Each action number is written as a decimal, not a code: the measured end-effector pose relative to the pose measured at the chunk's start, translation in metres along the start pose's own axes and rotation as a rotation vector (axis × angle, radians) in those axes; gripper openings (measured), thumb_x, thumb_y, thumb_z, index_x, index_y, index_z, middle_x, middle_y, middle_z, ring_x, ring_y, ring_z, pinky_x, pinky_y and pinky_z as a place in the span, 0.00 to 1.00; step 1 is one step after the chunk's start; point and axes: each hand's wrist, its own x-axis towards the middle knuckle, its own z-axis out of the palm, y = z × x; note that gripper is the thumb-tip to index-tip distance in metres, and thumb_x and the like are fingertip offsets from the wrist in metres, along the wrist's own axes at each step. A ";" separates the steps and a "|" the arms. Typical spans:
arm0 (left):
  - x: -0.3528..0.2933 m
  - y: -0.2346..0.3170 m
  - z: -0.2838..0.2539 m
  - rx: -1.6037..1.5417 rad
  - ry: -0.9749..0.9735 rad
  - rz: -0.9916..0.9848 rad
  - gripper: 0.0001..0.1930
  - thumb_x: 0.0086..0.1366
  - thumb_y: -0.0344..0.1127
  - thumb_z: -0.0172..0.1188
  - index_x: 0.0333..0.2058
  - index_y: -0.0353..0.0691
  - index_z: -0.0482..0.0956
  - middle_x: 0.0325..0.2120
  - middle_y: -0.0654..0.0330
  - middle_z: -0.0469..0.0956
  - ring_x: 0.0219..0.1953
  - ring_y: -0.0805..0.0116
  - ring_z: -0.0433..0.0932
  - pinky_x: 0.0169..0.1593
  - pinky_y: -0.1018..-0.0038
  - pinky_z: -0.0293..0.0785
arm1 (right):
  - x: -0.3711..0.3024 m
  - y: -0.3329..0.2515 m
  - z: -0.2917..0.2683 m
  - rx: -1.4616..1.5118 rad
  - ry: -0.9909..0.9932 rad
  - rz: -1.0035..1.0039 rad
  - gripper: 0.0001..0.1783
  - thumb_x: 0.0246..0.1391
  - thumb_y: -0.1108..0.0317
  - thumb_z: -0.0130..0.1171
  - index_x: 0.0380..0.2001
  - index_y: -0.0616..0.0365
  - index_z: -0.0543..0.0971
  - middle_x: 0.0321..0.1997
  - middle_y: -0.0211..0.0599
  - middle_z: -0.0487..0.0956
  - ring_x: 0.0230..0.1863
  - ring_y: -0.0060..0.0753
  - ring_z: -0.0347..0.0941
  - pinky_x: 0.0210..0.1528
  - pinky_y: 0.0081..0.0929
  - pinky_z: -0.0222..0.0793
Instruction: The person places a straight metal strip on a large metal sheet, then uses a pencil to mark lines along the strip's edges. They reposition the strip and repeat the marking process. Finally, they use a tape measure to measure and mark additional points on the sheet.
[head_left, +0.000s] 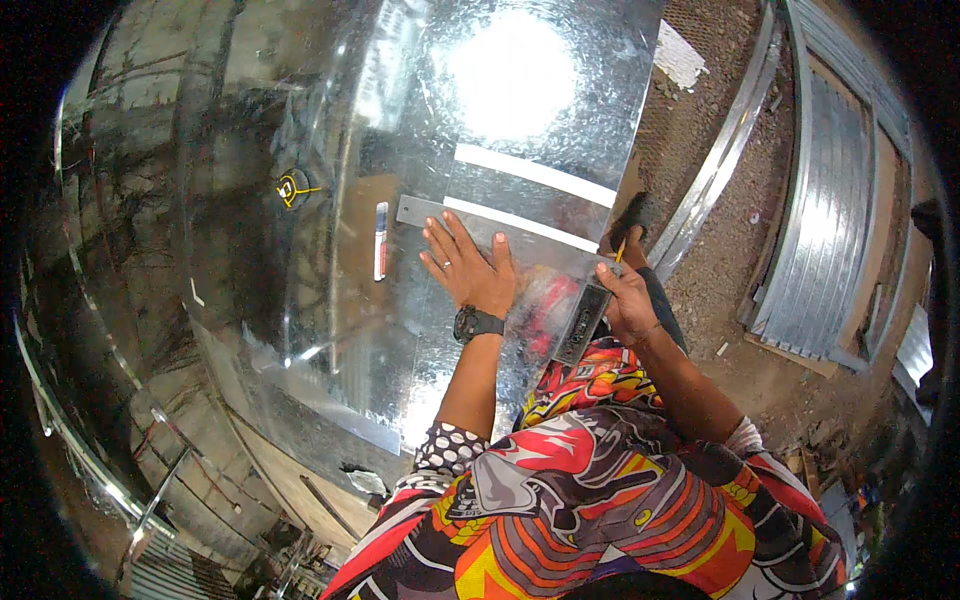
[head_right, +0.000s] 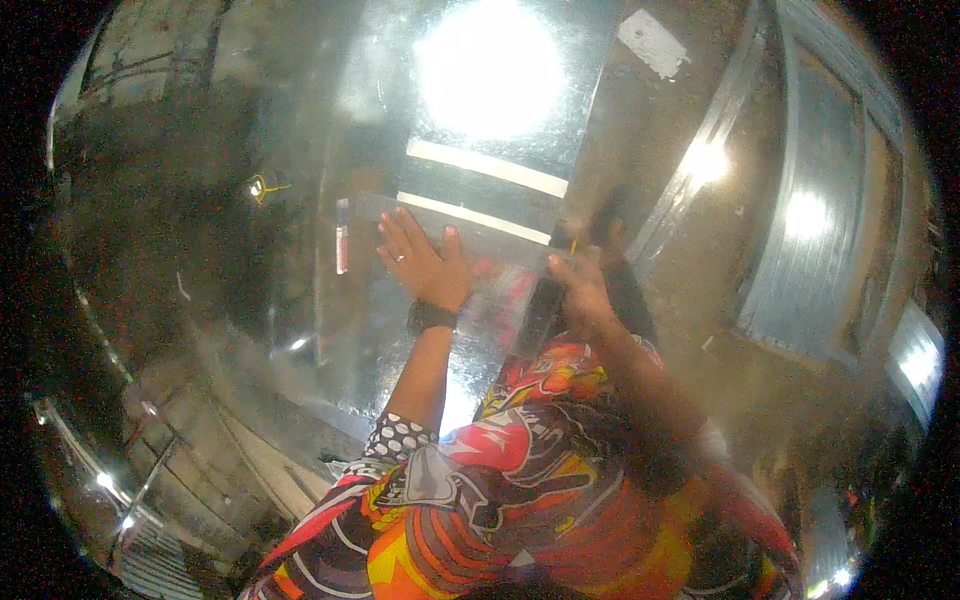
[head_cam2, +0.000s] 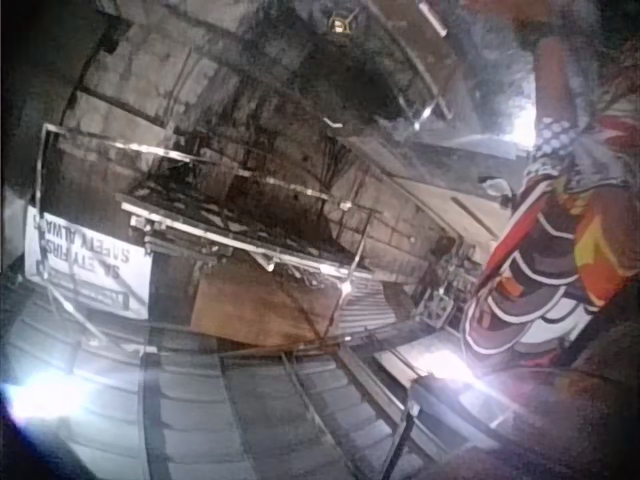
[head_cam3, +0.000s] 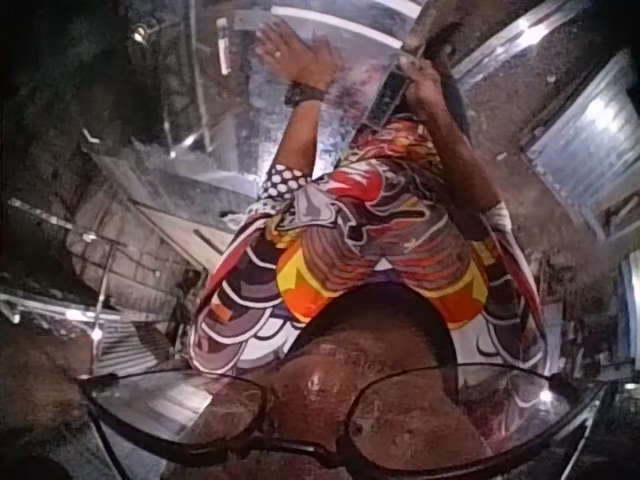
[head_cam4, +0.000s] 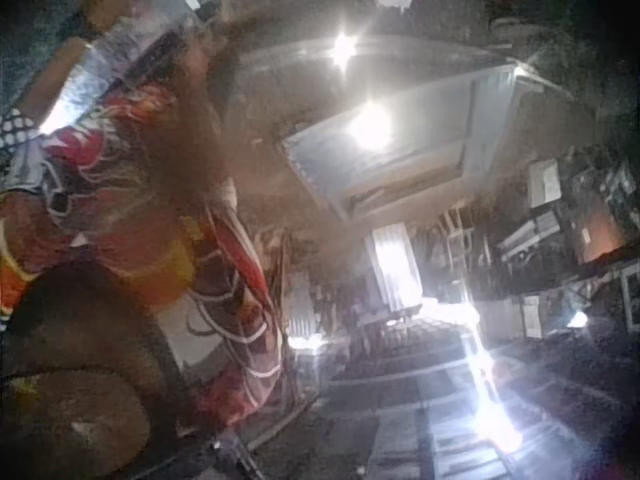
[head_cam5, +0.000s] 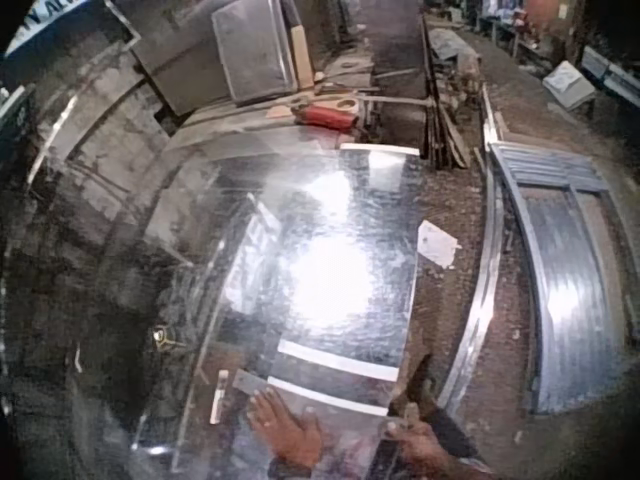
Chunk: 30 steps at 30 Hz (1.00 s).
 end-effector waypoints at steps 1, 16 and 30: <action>0.001 -0.002 0.002 0.029 0.014 0.008 0.46 0.73 0.60 0.48 0.77 0.35 0.45 0.77 0.36 0.43 0.79 0.38 0.41 0.76 0.39 0.32 | 0.002 0.002 -0.007 0.027 -0.072 -0.020 0.17 0.70 0.67 0.59 0.56 0.63 0.75 0.51 0.39 0.83 0.51 0.31 0.80 0.56 0.33 0.77; 0.001 -0.003 0.001 0.085 0.007 0.025 0.47 0.73 0.63 0.47 0.77 0.36 0.45 0.77 0.38 0.44 0.79 0.41 0.42 0.76 0.41 0.33 | -0.006 -0.005 0.007 0.105 -0.157 -0.011 0.17 0.70 0.65 0.60 0.56 0.63 0.77 0.52 0.37 0.84 0.51 0.30 0.81 0.57 0.33 0.75; 0.001 0.000 0.001 0.037 -0.008 0.003 0.46 0.73 0.61 0.48 0.77 0.36 0.47 0.77 0.38 0.43 0.79 0.40 0.41 0.76 0.40 0.32 | 0.024 0.029 -0.026 -0.064 0.067 -0.103 0.15 0.71 0.65 0.57 0.54 0.62 0.76 0.51 0.38 0.82 0.51 0.32 0.80 0.57 0.34 0.77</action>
